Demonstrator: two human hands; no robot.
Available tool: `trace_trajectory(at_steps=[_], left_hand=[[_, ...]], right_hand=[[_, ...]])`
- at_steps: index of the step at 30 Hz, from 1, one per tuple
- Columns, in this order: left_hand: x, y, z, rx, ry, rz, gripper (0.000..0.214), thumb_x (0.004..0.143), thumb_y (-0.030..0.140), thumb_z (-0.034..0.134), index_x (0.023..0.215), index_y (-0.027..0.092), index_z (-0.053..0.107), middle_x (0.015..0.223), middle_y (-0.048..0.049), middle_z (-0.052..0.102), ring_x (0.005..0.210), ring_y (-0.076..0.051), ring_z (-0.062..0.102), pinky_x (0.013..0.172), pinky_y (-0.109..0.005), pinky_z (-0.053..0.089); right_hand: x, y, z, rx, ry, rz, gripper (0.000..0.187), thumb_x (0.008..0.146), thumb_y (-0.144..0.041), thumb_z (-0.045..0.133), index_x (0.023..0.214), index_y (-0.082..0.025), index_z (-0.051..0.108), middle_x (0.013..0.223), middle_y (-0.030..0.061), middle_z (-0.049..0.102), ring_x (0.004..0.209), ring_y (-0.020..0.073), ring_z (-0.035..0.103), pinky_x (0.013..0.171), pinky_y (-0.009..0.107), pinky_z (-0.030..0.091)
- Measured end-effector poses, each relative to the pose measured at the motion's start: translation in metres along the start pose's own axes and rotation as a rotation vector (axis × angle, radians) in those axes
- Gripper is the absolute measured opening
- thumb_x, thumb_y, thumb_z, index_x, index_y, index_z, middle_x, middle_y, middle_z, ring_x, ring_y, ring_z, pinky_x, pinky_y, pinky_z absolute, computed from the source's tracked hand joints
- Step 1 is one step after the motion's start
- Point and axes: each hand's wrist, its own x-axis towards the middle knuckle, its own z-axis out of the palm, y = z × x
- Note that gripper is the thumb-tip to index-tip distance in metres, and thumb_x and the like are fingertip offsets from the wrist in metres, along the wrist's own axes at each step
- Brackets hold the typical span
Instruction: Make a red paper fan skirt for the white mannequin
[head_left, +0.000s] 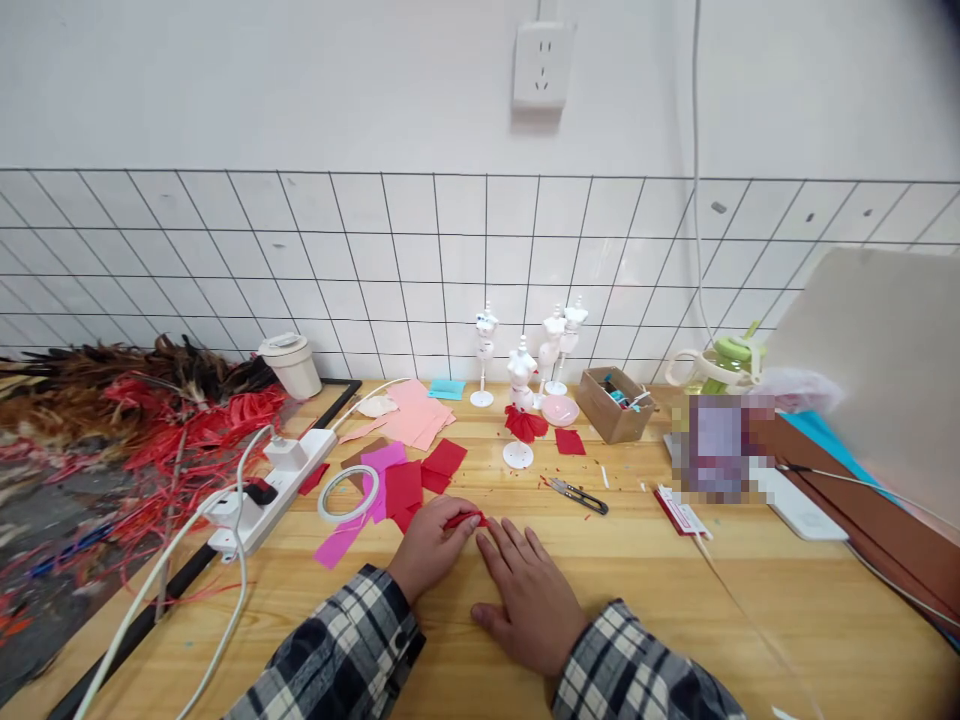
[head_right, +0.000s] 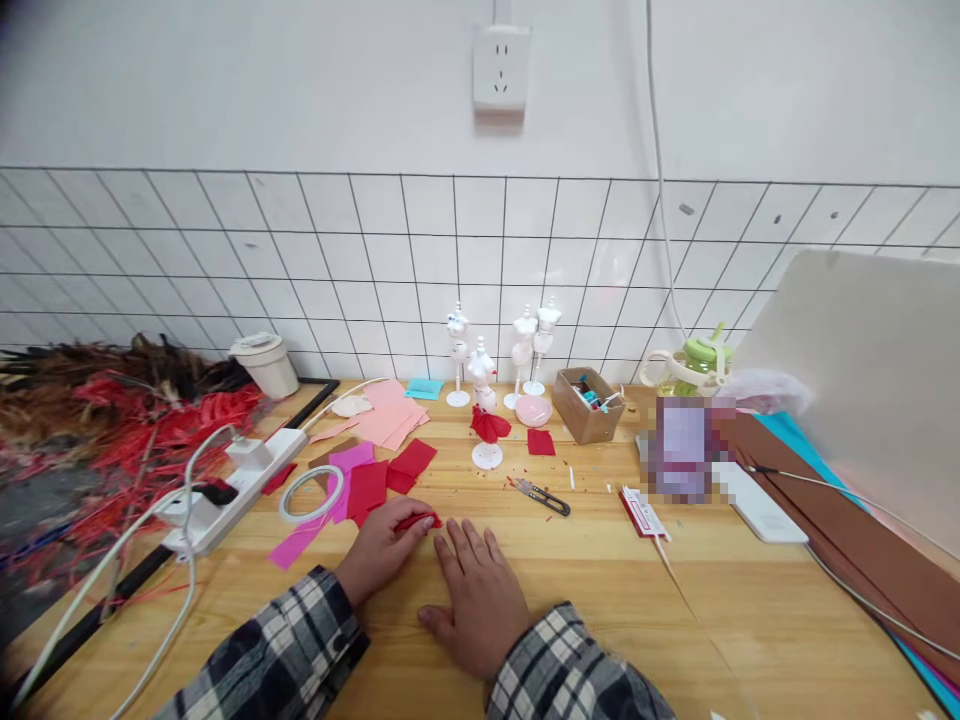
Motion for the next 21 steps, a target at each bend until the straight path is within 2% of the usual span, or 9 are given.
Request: trace_trajectory(at_steps=[7, 11, 13, 15, 16, 18, 21], left_hand=[[0.000, 0.000, 0.001, 0.002, 0.009, 0.001, 0.022, 0.089, 0.034, 0.051, 0.088, 0.019, 0.066, 0.088, -0.0057, 0.070, 0.085, -0.019, 0.062, 0.079, -0.032, 0.047], [-0.004, 0.003, -0.002, -0.017, 0.001, -0.007, 0.020, 0.087, 0.033, 0.053, 0.087, 0.019, 0.067, 0.089, -0.0060, 0.070, 0.087, -0.020, 0.063, 0.081, -0.034, 0.048], [-0.001, 0.008, -0.003, -0.093, -0.013, -0.034, 0.018, 0.086, 0.030, 0.055, 0.093, 0.020, 0.067, 0.095, -0.0065, 0.070, 0.092, -0.020, 0.064, 0.085, -0.034, 0.048], [0.007, 0.014, -0.004, -0.214, -0.017, -0.066, 0.026, 0.084, 0.028, 0.057, 0.108, 0.020, 0.064, 0.105, -0.0075, 0.069, 0.096, -0.019, 0.064, 0.088, -0.033, 0.048], [0.012, 0.018, -0.003, -0.281, -0.021, -0.089, 0.031, 0.084, 0.029, 0.057, 0.114, 0.020, 0.061, 0.102, -0.0073, 0.068, 0.091, -0.018, 0.064, 0.085, -0.033, 0.049], [0.023, 0.026, 0.000, -0.380, -0.049, -0.105, 0.046, 0.084, 0.031, 0.059, 0.127, 0.018, 0.050, 0.081, -0.0030, 0.066, 0.079, -0.017, 0.065, 0.079, -0.033, 0.050], [0.033, 0.031, 0.008, -0.516, -0.133, -0.114, 0.057, 0.082, 0.032, 0.062, 0.132, 0.017, 0.040, 0.073, -0.0003, 0.064, 0.071, -0.017, 0.064, 0.070, -0.031, 0.050]], right_hand=[[-0.001, -0.007, 0.000, -0.001, 0.002, 0.026, 0.078, 0.087, -0.058, 0.044, 0.152, -0.022, 0.020, 0.159, 0.0073, 0.012, 0.146, 0.0274, 0.010, 0.117, 0.050, 0.005], [0.000, 0.000, 0.002, 0.121, 0.068, 0.000, 0.075, 0.084, -0.051, 0.053, 0.149, -0.022, 0.030, 0.156, 0.0086, 0.025, 0.143, 0.0284, 0.020, 0.117, 0.051, 0.010], [0.004, 0.006, -0.001, 0.276, 0.180, 0.032, 0.068, 0.086, -0.044, 0.051, 0.146, -0.020, 0.034, 0.150, 0.0107, 0.037, 0.138, 0.0254, 0.032, 0.116, 0.048, 0.019], [0.013, 0.011, -0.010, 0.479, 0.344, 0.092, 0.063, 0.086, -0.044, 0.051, 0.142, -0.018, 0.039, 0.144, 0.0133, 0.045, 0.132, 0.0241, 0.041, 0.112, 0.045, 0.028], [0.019, 0.012, -0.017, 0.598, 0.401, 0.131, 0.063, 0.085, -0.047, 0.051, 0.140, -0.018, 0.042, 0.140, 0.0138, 0.049, 0.128, 0.0241, 0.045, 0.110, 0.044, 0.032], [0.033, 0.014, -0.031, 0.870, 0.461, 0.205, 0.060, 0.086, -0.052, 0.047, 0.135, -0.018, 0.045, 0.131, 0.0146, 0.056, 0.117, 0.0240, 0.054, 0.099, 0.042, 0.042], [0.048, 0.016, -0.043, 1.132, 0.440, 0.220, 0.057, 0.089, -0.059, 0.033, 0.123, -0.019, 0.055, 0.112, 0.0114, 0.064, 0.097, 0.0216, 0.063, 0.079, 0.036, 0.051]])
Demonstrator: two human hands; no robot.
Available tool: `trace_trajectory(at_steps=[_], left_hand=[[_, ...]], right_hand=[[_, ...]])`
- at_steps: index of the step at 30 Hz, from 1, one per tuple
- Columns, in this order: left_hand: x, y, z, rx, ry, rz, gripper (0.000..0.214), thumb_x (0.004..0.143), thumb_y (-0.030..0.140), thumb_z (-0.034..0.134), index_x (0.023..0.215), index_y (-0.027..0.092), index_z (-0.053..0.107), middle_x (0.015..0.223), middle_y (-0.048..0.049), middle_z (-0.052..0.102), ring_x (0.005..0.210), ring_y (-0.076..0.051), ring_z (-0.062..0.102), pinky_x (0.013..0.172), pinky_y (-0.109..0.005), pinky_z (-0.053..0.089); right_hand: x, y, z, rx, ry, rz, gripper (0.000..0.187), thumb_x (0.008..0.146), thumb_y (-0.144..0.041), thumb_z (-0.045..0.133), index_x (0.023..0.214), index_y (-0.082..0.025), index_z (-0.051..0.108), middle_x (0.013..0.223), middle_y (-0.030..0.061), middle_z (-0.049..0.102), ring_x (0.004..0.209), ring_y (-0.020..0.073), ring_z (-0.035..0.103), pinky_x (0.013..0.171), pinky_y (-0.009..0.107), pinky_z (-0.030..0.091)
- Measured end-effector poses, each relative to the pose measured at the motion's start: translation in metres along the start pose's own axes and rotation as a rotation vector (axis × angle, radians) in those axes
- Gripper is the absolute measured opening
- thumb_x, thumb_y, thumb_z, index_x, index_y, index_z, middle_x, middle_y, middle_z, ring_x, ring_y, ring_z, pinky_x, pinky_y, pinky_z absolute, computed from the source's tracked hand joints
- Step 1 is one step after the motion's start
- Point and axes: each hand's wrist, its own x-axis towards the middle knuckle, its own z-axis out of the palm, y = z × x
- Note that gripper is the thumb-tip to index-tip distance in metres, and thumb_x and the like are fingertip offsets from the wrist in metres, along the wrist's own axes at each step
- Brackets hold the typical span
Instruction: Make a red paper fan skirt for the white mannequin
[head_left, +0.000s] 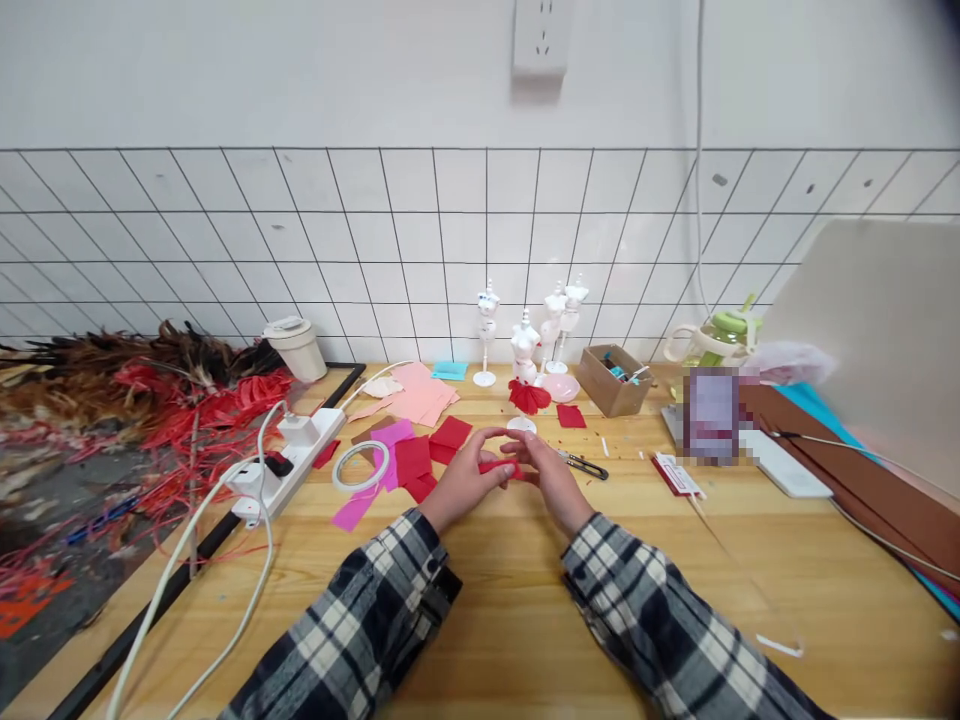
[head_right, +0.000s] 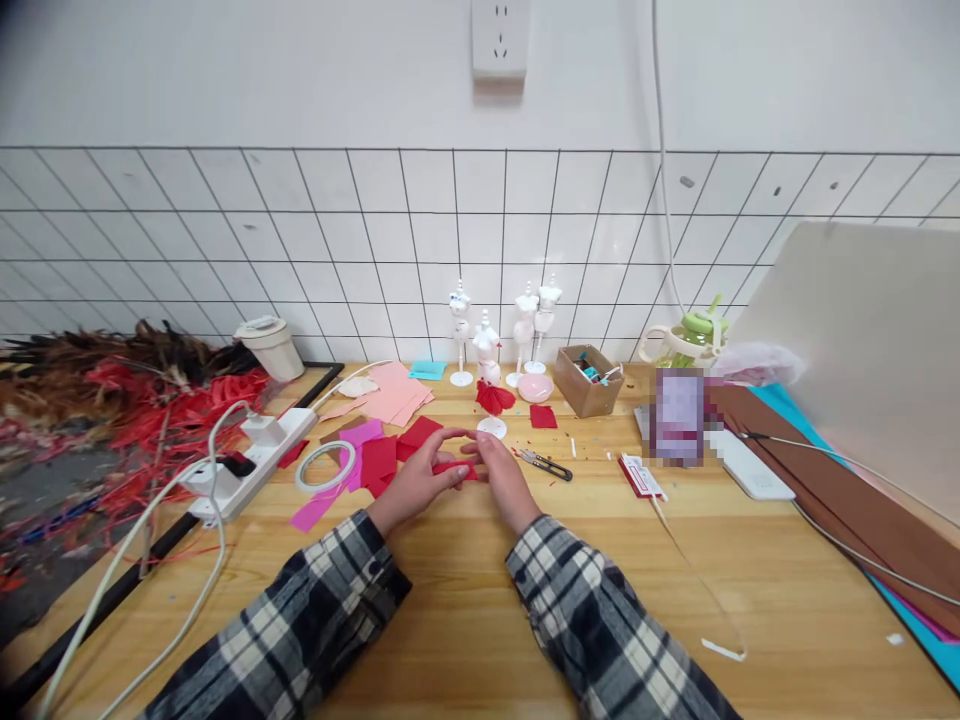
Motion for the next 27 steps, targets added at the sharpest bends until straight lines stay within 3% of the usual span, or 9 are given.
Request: trace_trajectory(at_steps=[3, 6, 10, 12, 15, 18, 23, 27], left_hand=[[-0.002, -0.007, 0.004, 0.054, -0.007, 0.006, 0.058, 0.082, 0.031, 0.060, 0.134, 0.017, 0.038, 0.075, -0.0010, 0.065, 0.072, -0.018, 0.064, 0.070, -0.032, 0.049], [-0.009, -0.016, 0.003, 0.213, -0.055, 0.061, 0.066, 0.081, 0.028, 0.061, 0.140, 0.018, 0.034, 0.076, -0.0004, 0.066, 0.075, -0.018, 0.063, 0.075, -0.032, 0.048], [-0.015, -0.019, 0.001, 0.279, -0.040, 0.088, 0.070, 0.081, 0.029, 0.060, 0.144, 0.018, 0.030, 0.074, 0.0008, 0.064, 0.073, -0.017, 0.062, 0.076, -0.031, 0.047], [-0.015, -0.019, 0.000, 0.277, -0.022, 0.083, 0.064, 0.080, 0.030, 0.062, 0.138, 0.018, 0.039, 0.080, -0.0013, 0.067, 0.075, -0.017, 0.062, 0.076, -0.031, 0.047], [-0.011, -0.021, -0.003, 0.271, 0.039, 0.031, 0.030, 0.081, 0.035, 0.059, 0.102, 0.015, 0.064, 0.085, -0.0049, 0.068, 0.074, -0.017, 0.061, 0.070, -0.028, 0.047], [-0.007, -0.025, -0.007, 0.271, 0.115, 0.000, 0.025, 0.083, 0.038, 0.056, 0.078, 0.015, 0.065, 0.074, -0.0034, 0.066, 0.068, -0.016, 0.058, 0.063, -0.026, 0.044], [-0.005, -0.026, -0.010, 0.307, 0.093, 0.019, 0.024, 0.083, 0.038, 0.056, 0.079, 0.017, 0.066, 0.074, -0.0030, 0.067, 0.069, -0.016, 0.059, 0.065, -0.026, 0.045], [-0.006, -0.022, -0.011, 0.260, 0.141, 0.002, 0.027, 0.082, 0.041, 0.058, 0.087, 0.017, 0.068, 0.076, -0.0035, 0.068, 0.070, -0.017, 0.060, 0.065, -0.027, 0.046]], right_hand=[[0.004, 0.009, 0.001, -0.006, -0.041, -0.001, 0.045, 0.081, -0.056, 0.053, 0.101, -0.018, 0.064, 0.091, 0.0071, 0.068, 0.078, 0.0185, 0.063, 0.067, 0.031, 0.050], [0.000, 0.024, 0.001, -0.045, -0.111, -0.034, 0.030, 0.071, -0.042, 0.067, 0.089, -0.018, 0.065, 0.081, 0.0037, 0.067, 0.071, 0.0164, 0.061, 0.068, 0.030, 0.049], [-0.003, 0.031, 0.000, -0.058, -0.103, -0.015, 0.028, 0.071, -0.037, 0.066, 0.091, -0.018, 0.064, 0.076, 0.0025, 0.065, 0.067, 0.0157, 0.059, 0.066, 0.030, 0.049], [-0.003, 0.029, -0.002, -0.104, -0.050, -0.037, 0.027, 0.073, -0.035, 0.064, 0.093, -0.017, 0.064, 0.076, 0.0027, 0.065, 0.067, 0.0155, 0.058, 0.065, 0.030, 0.048], [-0.002, 0.027, -0.006, -0.213, 0.059, -0.097, 0.025, 0.075, -0.033, 0.061, 0.093, -0.018, 0.066, 0.076, 0.0026, 0.064, 0.067, 0.0154, 0.057, 0.066, 0.030, 0.048], [-0.002, 0.025, -0.010, -0.284, 0.087, -0.109, 0.023, 0.076, -0.033, 0.060, 0.092, -0.018, 0.067, 0.076, 0.0024, 0.064, 0.066, 0.0153, 0.056, 0.063, 0.029, 0.046], [-0.003, 0.024, -0.009, -0.310, 0.002, -0.115, 0.030, 0.076, -0.036, 0.063, 0.099, -0.017, 0.066, 0.086, 0.0046, 0.067, 0.074, 0.0158, 0.059, 0.065, 0.028, 0.047], [0.000, 0.028, -0.008, -0.268, 0.012, -0.086, 0.024, 0.075, -0.035, 0.063, 0.091, -0.018, 0.067, 0.077, 0.0021, 0.066, 0.067, 0.0140, 0.056, 0.065, 0.028, 0.047]])
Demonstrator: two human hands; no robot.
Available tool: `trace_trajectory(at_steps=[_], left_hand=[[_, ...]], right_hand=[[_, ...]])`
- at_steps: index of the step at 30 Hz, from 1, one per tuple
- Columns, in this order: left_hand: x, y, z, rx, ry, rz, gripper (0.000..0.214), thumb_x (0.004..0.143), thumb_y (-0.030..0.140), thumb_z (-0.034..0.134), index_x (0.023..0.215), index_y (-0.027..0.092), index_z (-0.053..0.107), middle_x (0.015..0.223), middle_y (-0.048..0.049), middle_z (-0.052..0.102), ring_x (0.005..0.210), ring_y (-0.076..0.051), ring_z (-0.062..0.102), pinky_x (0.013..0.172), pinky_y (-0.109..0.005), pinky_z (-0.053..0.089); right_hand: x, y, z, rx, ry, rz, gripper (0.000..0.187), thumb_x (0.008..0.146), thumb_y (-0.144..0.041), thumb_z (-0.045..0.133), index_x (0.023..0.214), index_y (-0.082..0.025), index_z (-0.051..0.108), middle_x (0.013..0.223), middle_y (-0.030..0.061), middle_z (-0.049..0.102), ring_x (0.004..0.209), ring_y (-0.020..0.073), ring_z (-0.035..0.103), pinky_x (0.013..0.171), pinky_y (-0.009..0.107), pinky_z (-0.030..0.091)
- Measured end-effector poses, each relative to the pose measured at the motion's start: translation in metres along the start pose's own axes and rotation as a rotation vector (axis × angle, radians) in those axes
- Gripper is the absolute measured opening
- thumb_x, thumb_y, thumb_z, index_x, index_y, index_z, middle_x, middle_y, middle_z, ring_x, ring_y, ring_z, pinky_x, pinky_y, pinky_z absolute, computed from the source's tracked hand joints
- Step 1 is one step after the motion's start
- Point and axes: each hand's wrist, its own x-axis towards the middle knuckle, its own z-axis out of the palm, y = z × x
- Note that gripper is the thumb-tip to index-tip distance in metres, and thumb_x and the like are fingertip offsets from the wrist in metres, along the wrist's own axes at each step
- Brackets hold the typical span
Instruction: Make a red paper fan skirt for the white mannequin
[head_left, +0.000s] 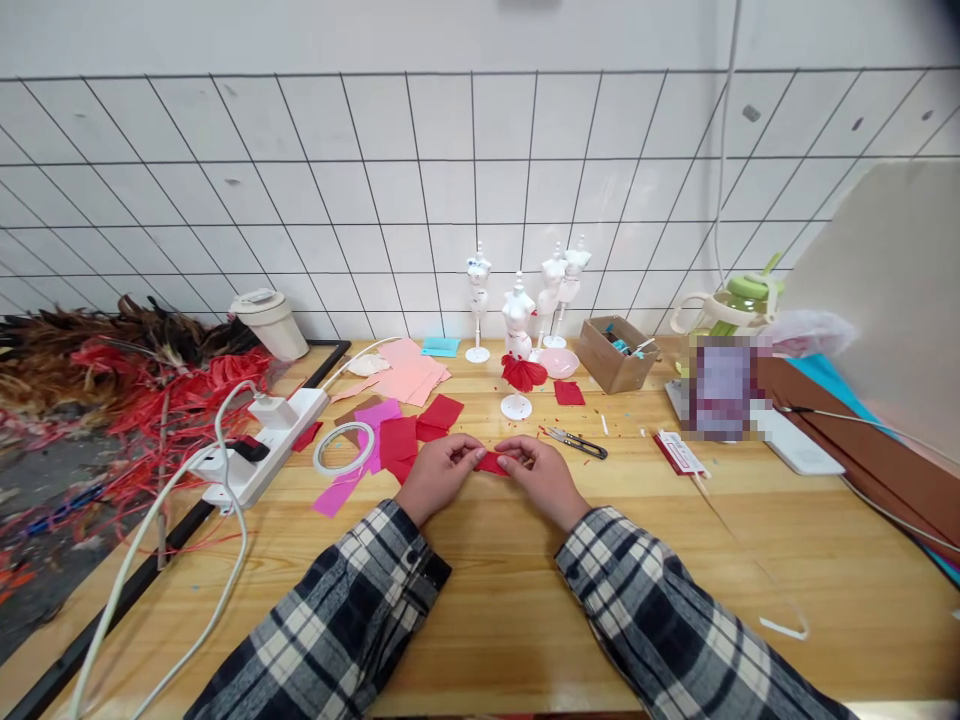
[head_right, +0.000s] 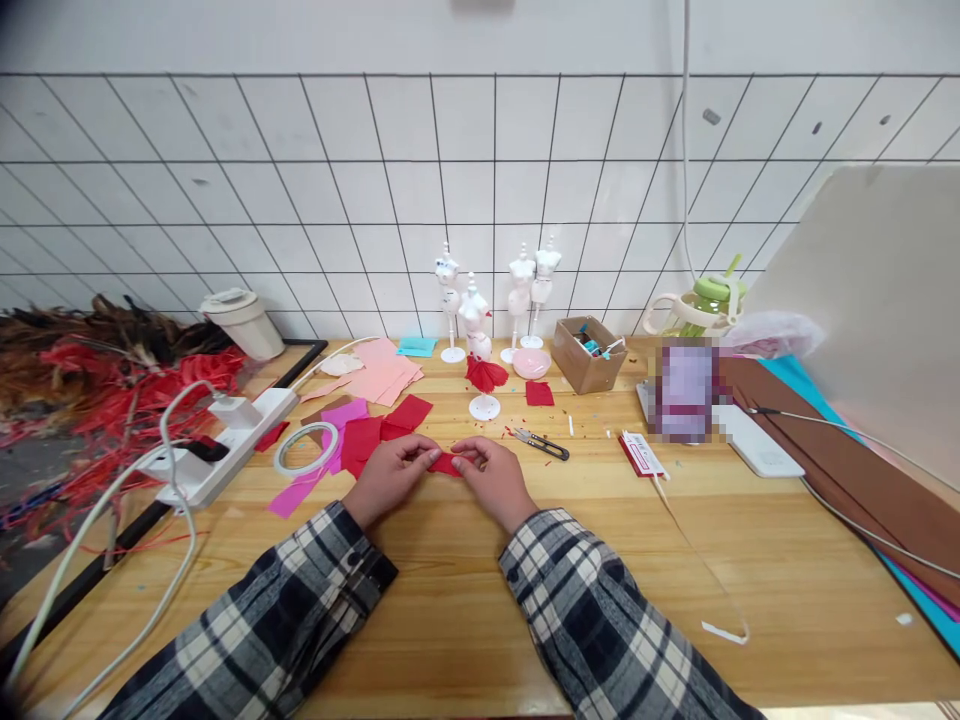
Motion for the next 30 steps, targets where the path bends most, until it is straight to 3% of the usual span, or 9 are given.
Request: trace_trajectory(at_steps=[3, 6, 10, 13, 15, 18, 21, 26, 30], left_hand=[[0.000, 0.002, 0.002, -0.172, 0.041, -0.054, 0.038, 0.077, 0.045, 0.064, 0.101, 0.015, 0.065, 0.085, -0.0061, 0.069, 0.076, -0.018, 0.062, 0.067, -0.027, 0.047], [-0.001, 0.004, 0.007, -0.247, 0.000, -0.105, 0.034, 0.074, 0.046, 0.066, 0.087, 0.014, 0.065, 0.081, -0.0044, 0.067, 0.074, -0.017, 0.060, 0.067, -0.027, 0.046], [-0.001, 0.004, 0.010, -0.252, 0.018, -0.124, 0.032, 0.078, 0.047, 0.061, 0.074, 0.015, 0.061, 0.068, 0.0002, 0.059, 0.065, -0.013, 0.052, 0.062, -0.024, 0.042], [-0.001, 0.002, 0.008, -0.220, 0.043, -0.106, 0.034, 0.078, 0.048, 0.061, 0.071, 0.015, 0.059, 0.065, 0.0011, 0.055, 0.064, -0.013, 0.049, 0.060, -0.023, 0.039], [-0.001, 0.001, 0.008, -0.199, 0.051, -0.093, 0.035, 0.078, 0.049, 0.061, 0.068, 0.015, 0.057, 0.063, 0.0015, 0.053, 0.063, -0.013, 0.048, 0.059, -0.023, 0.038], [-0.002, 0.001, 0.008, -0.175, 0.017, -0.070, 0.036, 0.078, 0.050, 0.061, 0.067, 0.015, 0.056, 0.061, 0.0019, 0.052, 0.062, -0.012, 0.047, 0.058, -0.023, 0.037], [-0.002, 0.001, 0.007, -0.164, -0.007, -0.054, 0.036, 0.078, 0.049, 0.062, 0.067, 0.015, 0.056, 0.061, 0.0022, 0.052, 0.061, -0.012, 0.047, 0.058, -0.023, 0.037], [0.003, -0.006, 0.004, -0.192, 0.051, -0.072, 0.031, 0.078, 0.045, 0.062, 0.079, 0.015, 0.063, 0.077, -0.0019, 0.064, 0.073, -0.016, 0.057, 0.070, -0.027, 0.044], [0.003, -0.009, 0.007, -0.415, 0.038, -0.153, 0.044, 0.082, 0.049, 0.057, 0.109, 0.015, 0.063, 0.097, -0.0076, 0.069, 0.088, -0.020, 0.062, 0.080, -0.033, 0.049]], right_hand=[[0.002, 0.003, 0.002, 0.164, 0.067, 0.037, 0.030, 0.073, -0.038, 0.066, 0.095, -0.018, 0.064, 0.074, 0.0013, 0.064, 0.066, 0.0140, 0.056, 0.061, 0.027, 0.046], [0.001, 0.003, 0.004, 0.262, 0.066, 0.070, 0.035, 0.071, -0.039, 0.068, 0.098, -0.018, 0.062, 0.075, 0.0013, 0.064, 0.065, 0.0144, 0.057, 0.059, 0.026, 0.045], [-0.001, -0.002, 0.003, 0.194, 0.033, 0.075, 0.030, 0.080, -0.043, 0.057, 0.096, -0.018, 0.063, 0.072, 0.0023, 0.065, 0.064, 0.0154, 0.058, 0.056, 0.027, 0.043], [-0.003, -0.007, 0.000, 0.119, 0.041, 0.028, 0.033, 0.084, -0.045, 0.052, 0.101, -0.019, 0.063, 0.090, 0.0058, 0.069, 0.079, 0.0177, 0.062, 0.062, 0.028, 0.046], [-0.005, -0.009, -0.001, 0.069, 0.005, -0.021, 0.035, 0.081, -0.045, 0.057, 0.103, -0.019, 0.064, 0.096, 0.0060, 0.068, 0.083, 0.0172, 0.061, 0.067, 0.029, 0.048], [-0.006, -0.008, 0.002, 0.003, -0.069, -0.052, 0.036, 0.073, -0.041, 0.068, 0.101, -0.018, 0.065, 0.088, 0.0035, 0.068, 0.076, 0.0149, 0.059, 0.068, 0.028, 0.047], [-0.004, -0.001, 0.004, 0.035, -0.090, -0.013, 0.026, 0.072, -0.037, 0.066, 0.090, -0.018, 0.067, 0.080, 0.0024, 0.068, 0.069, 0.0137, 0.058, 0.065, 0.027, 0.047], [0.004, 0.007, 0.000, 0.156, -0.043, 0.047, 0.022, 0.072, -0.037, 0.063, 0.082, -0.017, 0.064, 0.072, 0.0010, 0.065, 0.064, 0.0133, 0.057, 0.064, 0.027, 0.045], [0.005, 0.006, 0.000, 0.211, -0.059, 0.093, 0.025, 0.073, -0.040, 0.062, 0.083, -0.018, 0.064, 0.070, -0.0004, 0.063, 0.059, 0.0124, 0.053, 0.058, 0.025, 0.042]])
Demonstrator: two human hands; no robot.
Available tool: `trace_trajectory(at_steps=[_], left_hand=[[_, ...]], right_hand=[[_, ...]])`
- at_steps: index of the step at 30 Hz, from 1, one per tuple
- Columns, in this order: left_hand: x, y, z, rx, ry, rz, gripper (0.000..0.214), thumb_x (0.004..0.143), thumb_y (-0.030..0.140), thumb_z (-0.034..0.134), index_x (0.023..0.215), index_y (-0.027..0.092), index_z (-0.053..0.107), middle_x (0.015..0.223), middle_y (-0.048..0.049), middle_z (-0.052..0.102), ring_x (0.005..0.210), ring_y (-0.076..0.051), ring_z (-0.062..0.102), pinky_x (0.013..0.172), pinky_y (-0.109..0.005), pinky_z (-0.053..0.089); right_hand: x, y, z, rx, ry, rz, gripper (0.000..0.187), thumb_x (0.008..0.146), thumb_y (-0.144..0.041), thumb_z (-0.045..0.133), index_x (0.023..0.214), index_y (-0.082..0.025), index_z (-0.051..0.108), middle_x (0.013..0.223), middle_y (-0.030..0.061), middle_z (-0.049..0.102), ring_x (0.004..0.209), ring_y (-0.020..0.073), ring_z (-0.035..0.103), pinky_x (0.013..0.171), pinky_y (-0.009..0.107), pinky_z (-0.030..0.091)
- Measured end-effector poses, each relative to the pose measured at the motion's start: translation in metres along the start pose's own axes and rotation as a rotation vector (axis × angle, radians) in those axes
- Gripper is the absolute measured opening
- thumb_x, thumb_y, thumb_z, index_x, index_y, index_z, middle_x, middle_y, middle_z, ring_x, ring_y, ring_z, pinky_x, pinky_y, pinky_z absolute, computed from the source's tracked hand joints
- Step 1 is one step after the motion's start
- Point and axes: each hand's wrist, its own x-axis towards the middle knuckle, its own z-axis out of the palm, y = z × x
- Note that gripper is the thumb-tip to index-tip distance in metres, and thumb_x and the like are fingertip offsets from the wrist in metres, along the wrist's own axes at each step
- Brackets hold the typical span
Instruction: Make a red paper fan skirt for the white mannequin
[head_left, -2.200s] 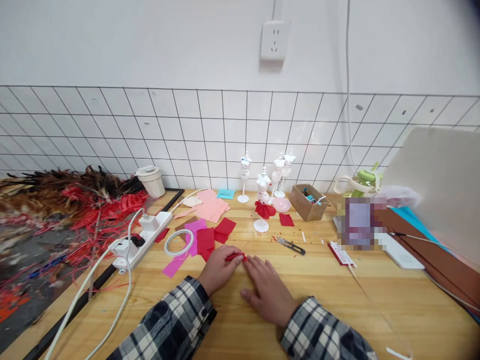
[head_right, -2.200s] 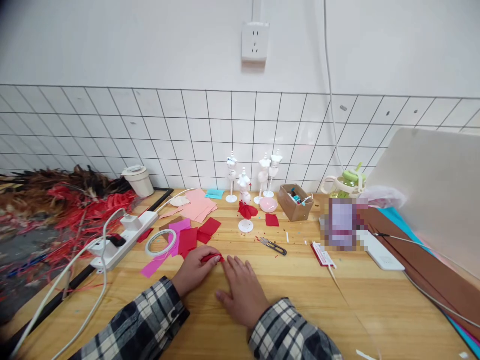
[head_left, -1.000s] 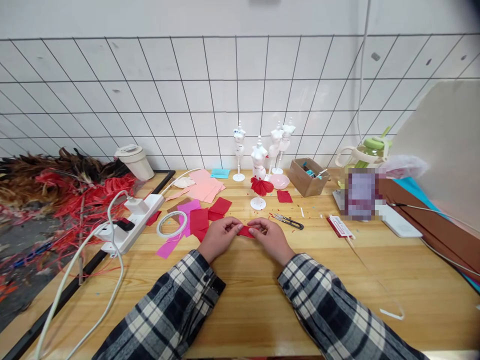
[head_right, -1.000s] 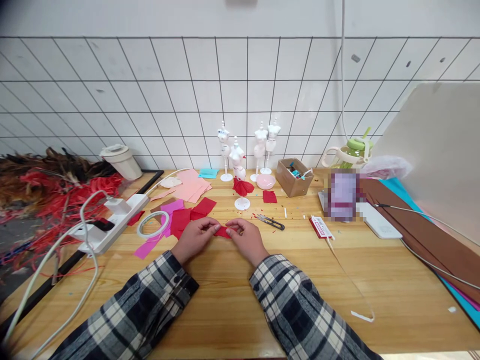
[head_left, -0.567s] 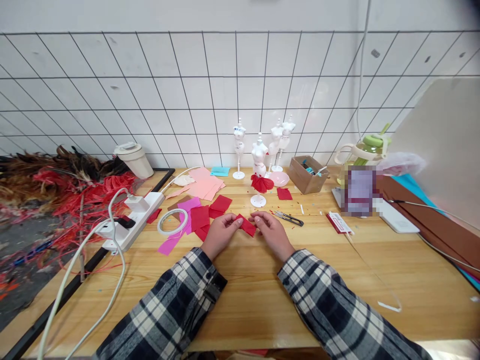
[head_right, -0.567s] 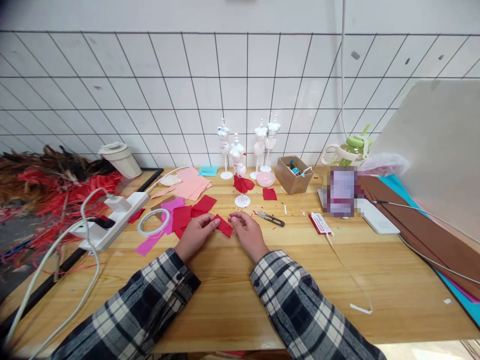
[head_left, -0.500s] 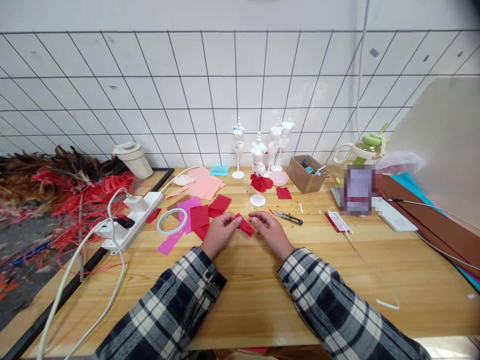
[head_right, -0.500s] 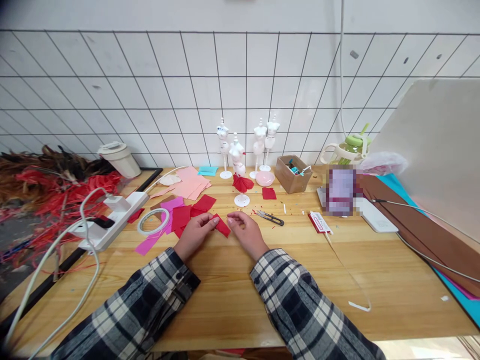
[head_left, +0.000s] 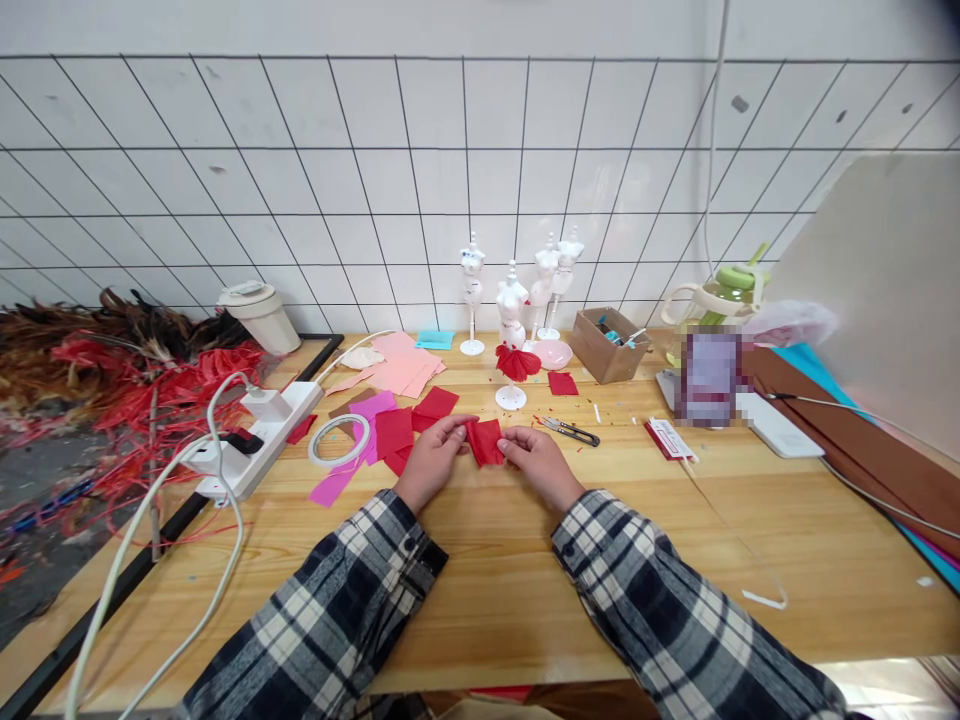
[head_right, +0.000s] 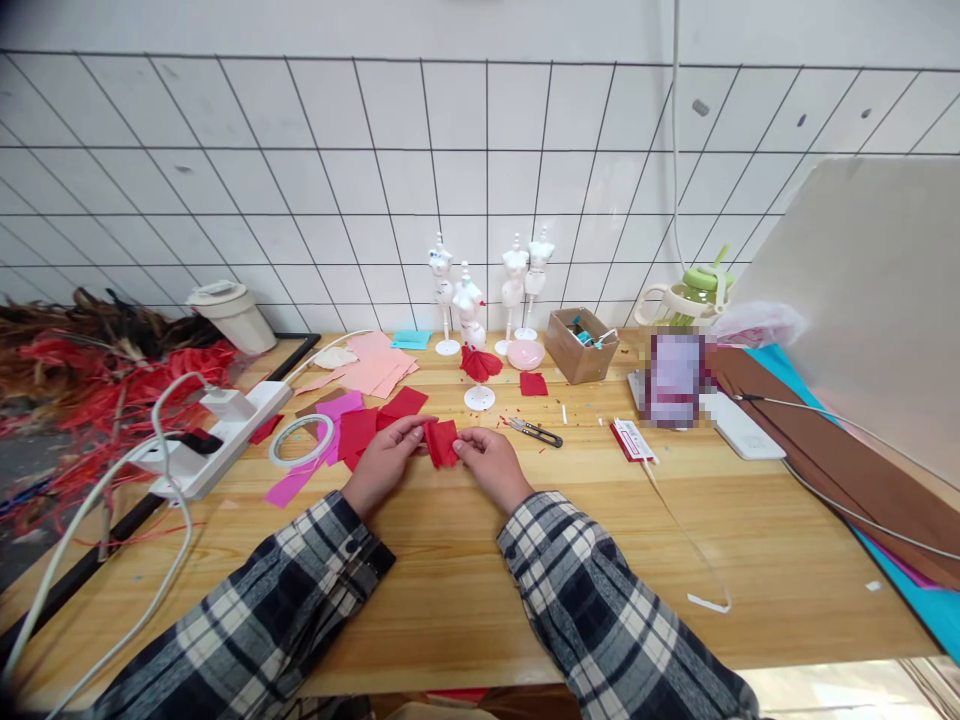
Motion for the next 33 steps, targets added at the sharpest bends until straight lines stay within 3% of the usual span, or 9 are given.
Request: trace_trajectory(at_steps=[2, 4, 8, 13, 24, 29, 33], left_hand=[[-0.003, 0.001, 0.004, -0.126, -0.047, -0.047, 0.054, 0.084, 0.053, 0.053, 0.121, 0.015, 0.056, 0.100, -0.0099, 0.068, 0.089, -0.021, 0.064, 0.079, -0.034, 0.051], [-0.006, 0.002, 0.009, -0.152, -0.071, -0.070, 0.060, 0.079, 0.052, 0.061, 0.125, 0.015, 0.051, 0.100, -0.0103, 0.069, 0.088, -0.021, 0.064, 0.077, -0.034, 0.051], [-0.007, 0.003, 0.012, -0.149, -0.066, -0.104, 0.048, 0.068, 0.040, 0.077, 0.104, 0.014, 0.060, 0.093, -0.0067, 0.069, 0.081, -0.017, 0.064, 0.075, -0.030, 0.050], [-0.002, 0.005, 0.004, -0.263, 0.005, -0.120, 0.037, 0.067, 0.037, 0.078, 0.092, 0.014, 0.062, 0.071, 0.0003, 0.065, 0.064, -0.012, 0.060, 0.064, -0.024, 0.049], [-0.004, 0.018, -0.018, -0.304, 0.184, -0.183, 0.037, 0.060, 0.029, 0.081, 0.089, 0.017, 0.061, 0.074, 0.0019, 0.065, 0.063, -0.010, 0.061, 0.061, -0.021, 0.050], [-0.006, 0.019, -0.017, -0.290, 0.185, -0.180, 0.039, 0.061, 0.032, 0.081, 0.090, 0.017, 0.061, 0.074, 0.0032, 0.063, 0.061, -0.008, 0.058, 0.056, -0.019, 0.049], [-0.007, 0.016, -0.016, -0.316, 0.078, -0.160, 0.037, 0.072, 0.045, 0.071, 0.094, 0.017, 0.061, 0.082, -0.0003, 0.063, 0.067, -0.011, 0.060, 0.060, -0.023, 0.050]], right_hand=[[-0.002, -0.002, 0.002, 0.022, -0.009, 0.001, 0.025, 0.073, -0.041, 0.062, 0.083, -0.018, 0.064, 0.070, -0.0002, 0.063, 0.060, 0.0125, 0.053, 0.057, 0.025, 0.041], [-0.004, -0.004, 0.003, 0.051, -0.020, -0.011, 0.025, 0.072, -0.040, 0.063, 0.083, -0.018, 0.064, 0.071, 0.0000, 0.063, 0.061, 0.0128, 0.053, 0.057, 0.025, 0.041], [-0.007, -0.008, 0.003, 0.145, -0.037, -0.024, 0.025, 0.071, -0.040, 0.065, 0.082, -0.018, 0.062, 0.070, -0.0010, 0.060, 0.061, 0.0120, 0.051, 0.057, 0.024, 0.040], [-0.006, -0.011, -0.001, 0.197, 0.020, -0.021, 0.022, 0.068, -0.037, 0.067, 0.075, -0.018, 0.059, 0.066, -0.0026, 0.055, 0.060, 0.0105, 0.049, 0.056, 0.023, 0.040], [-0.003, -0.013, -0.014, 0.288, 0.099, -0.030, 0.020, 0.069, -0.036, 0.066, 0.074, -0.018, 0.059, 0.067, -0.0034, 0.056, 0.058, 0.0094, 0.049, 0.056, 0.022, 0.042], [-0.002, -0.010, -0.013, 0.271, 0.087, 0.017, 0.024, 0.072, -0.040, 0.065, 0.079, -0.018, 0.058, 0.063, -0.0030, 0.059, 0.055, 0.0100, 0.054, 0.053, 0.022, 0.043], [-0.004, -0.012, -0.011, 0.264, 0.041, 0.060, 0.026, 0.073, -0.040, 0.066, 0.083, -0.018, 0.057, 0.062, -0.0033, 0.060, 0.053, 0.0107, 0.057, 0.053, 0.023, 0.045]])
